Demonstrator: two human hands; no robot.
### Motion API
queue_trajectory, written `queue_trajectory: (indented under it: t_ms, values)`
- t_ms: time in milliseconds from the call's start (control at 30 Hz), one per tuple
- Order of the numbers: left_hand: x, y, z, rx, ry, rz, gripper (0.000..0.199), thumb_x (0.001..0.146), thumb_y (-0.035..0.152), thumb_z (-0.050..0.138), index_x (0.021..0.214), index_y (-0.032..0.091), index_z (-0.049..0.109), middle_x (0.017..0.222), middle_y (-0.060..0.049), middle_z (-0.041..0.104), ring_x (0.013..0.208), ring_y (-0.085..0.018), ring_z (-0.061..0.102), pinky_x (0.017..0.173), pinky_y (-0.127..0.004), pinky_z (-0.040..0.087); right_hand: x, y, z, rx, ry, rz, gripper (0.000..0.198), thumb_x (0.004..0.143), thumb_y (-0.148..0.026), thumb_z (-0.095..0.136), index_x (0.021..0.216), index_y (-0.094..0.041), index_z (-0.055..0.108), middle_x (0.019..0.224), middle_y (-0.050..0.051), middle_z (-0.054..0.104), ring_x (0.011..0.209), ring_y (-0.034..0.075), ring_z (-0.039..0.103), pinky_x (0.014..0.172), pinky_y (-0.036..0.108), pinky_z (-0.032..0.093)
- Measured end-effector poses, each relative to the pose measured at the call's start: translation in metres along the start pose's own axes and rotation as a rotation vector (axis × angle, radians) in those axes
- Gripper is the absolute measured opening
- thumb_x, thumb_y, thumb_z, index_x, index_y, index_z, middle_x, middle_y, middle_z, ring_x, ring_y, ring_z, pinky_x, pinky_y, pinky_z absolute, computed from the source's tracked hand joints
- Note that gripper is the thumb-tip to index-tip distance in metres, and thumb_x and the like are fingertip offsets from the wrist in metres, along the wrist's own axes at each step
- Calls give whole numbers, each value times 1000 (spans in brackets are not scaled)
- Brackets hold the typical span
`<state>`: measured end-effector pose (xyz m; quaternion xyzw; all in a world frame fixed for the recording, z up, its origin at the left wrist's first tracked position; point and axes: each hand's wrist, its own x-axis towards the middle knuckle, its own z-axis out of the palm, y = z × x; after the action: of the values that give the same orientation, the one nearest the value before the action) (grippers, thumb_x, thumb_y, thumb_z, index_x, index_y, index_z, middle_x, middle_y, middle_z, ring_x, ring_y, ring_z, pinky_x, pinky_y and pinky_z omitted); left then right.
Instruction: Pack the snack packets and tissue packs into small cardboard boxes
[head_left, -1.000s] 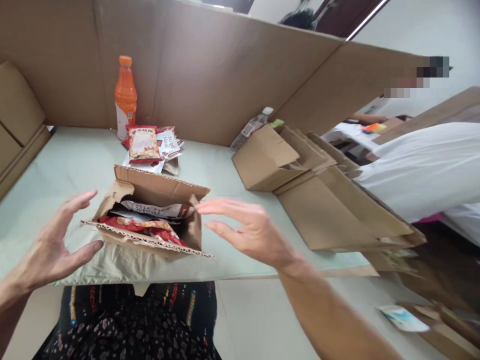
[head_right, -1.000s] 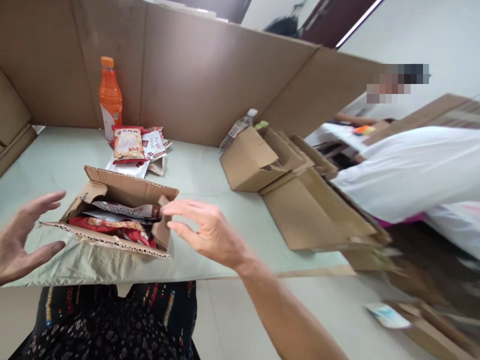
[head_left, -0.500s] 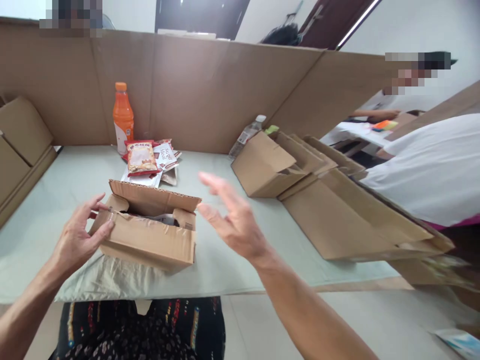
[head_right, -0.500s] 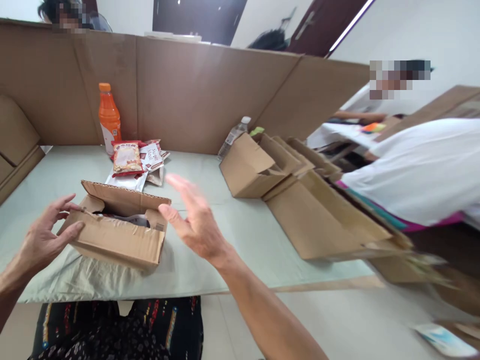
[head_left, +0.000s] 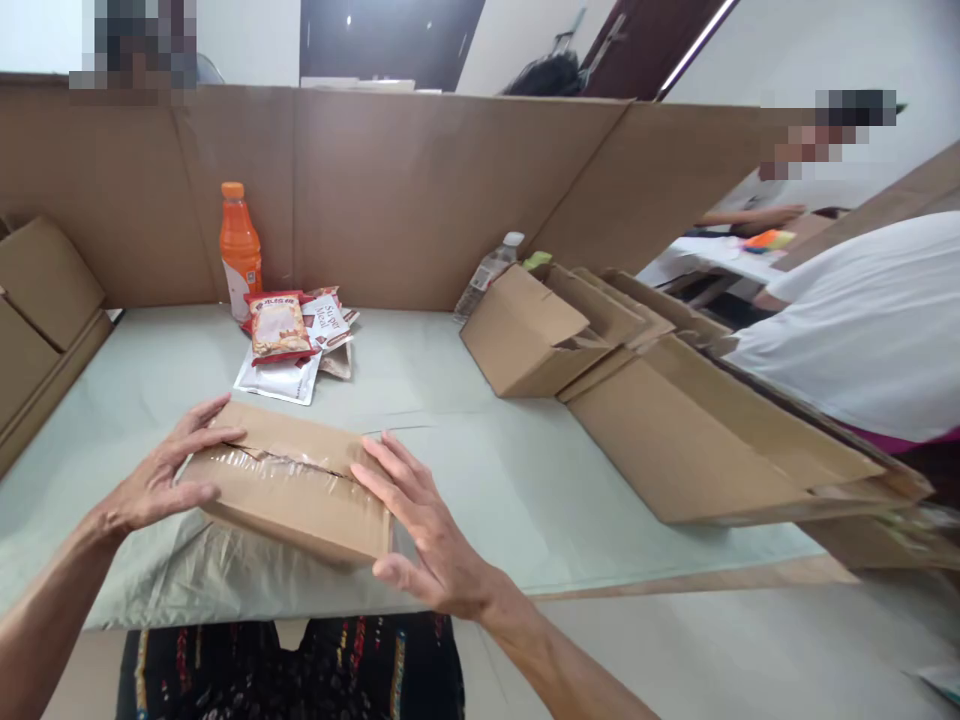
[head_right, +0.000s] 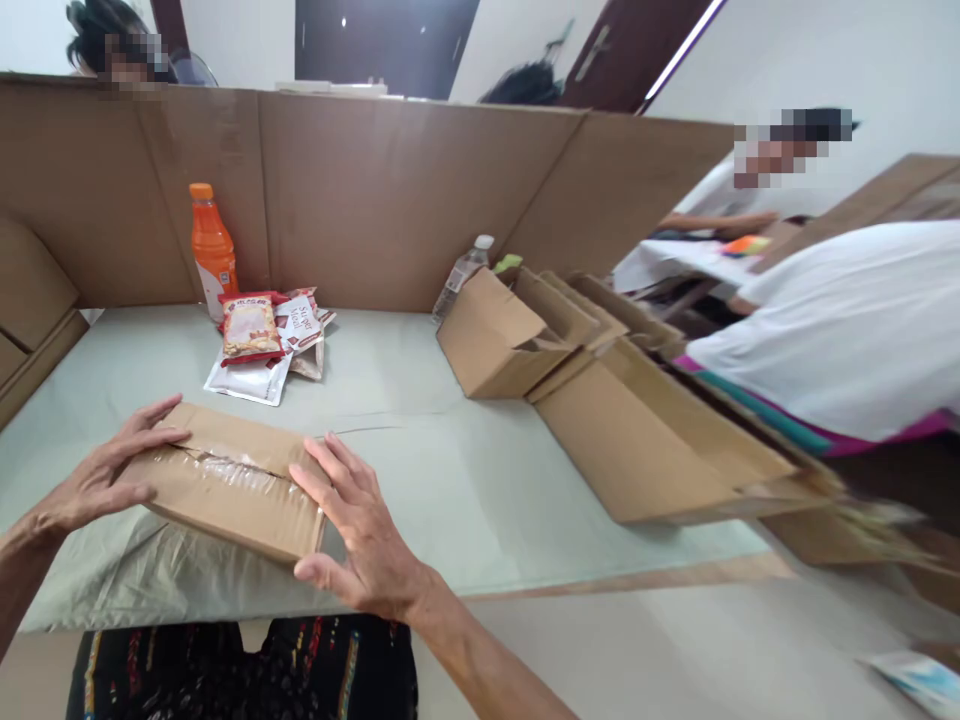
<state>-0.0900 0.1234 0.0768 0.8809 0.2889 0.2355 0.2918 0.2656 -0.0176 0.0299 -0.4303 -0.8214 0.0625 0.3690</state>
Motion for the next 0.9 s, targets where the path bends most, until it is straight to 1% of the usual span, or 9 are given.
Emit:
queue_trajectory:
  t_ms: [100,233,300,433,600,667,733,800,900]
  values:
    - [-6,6,-1,-4,-62,65,74,90,74,63,154,38,50,176,-9,17,159,-46,27,122,-67,36,-5,3,0,36,0,-30,76,105,-68,37,168,-26,28,175,10,27,164,34,14,127,56,32]
    - [-30,18,9,25,-25,95,68,94,70,61,151,37,52,174,-11,19,158,-43,30,122,-66,39,-1,13,-2,128,-38,-54,63,109,-53,34,167,-29,30,176,4,26,165,30,13,129,53,31]
    - [-48,18,16,50,77,89,57,96,65,61,144,34,58,172,-11,23,157,-41,33,123,-64,39,12,21,6,168,-50,-54,59,110,-47,32,167,-31,30,177,3,24,165,29,14,129,53,31]
    - [-89,16,25,209,402,17,39,95,55,67,124,30,68,164,-11,34,149,-37,43,121,-59,44,63,39,43,204,-22,-91,58,109,-40,33,167,-32,32,177,4,25,164,29,20,130,53,31]
    - [-123,20,18,487,650,-102,29,92,37,74,119,28,70,161,-10,38,146,-36,47,113,-52,52,146,47,93,179,-60,-134,55,110,-45,34,160,-27,46,164,8,49,161,29,29,128,55,32]
    - [-126,19,11,570,668,-98,29,92,35,74,120,28,69,158,-10,45,140,-35,53,111,-53,53,165,45,109,205,-18,-115,57,109,-49,35,159,-26,48,162,9,51,159,28,34,127,54,34]
    - [-121,13,0,612,667,-99,30,93,35,73,122,28,69,149,-10,56,132,-33,60,110,-53,53,169,46,124,251,69,-66,57,108,-50,36,158,-23,47,163,11,50,156,27,38,127,53,35]
    - [-111,2,-15,587,705,-149,28,93,38,72,119,27,71,140,-10,64,126,-33,64,109,-53,54,159,49,138,289,133,18,54,108,-46,39,155,-22,50,160,14,52,152,27,45,126,52,38]
    - [-87,-19,-44,490,836,-289,29,91,47,69,108,24,74,126,-11,70,118,-33,67,100,-50,58,128,56,159,291,105,138,43,104,-37,47,142,-23,61,154,14,57,145,28,53,121,52,43]
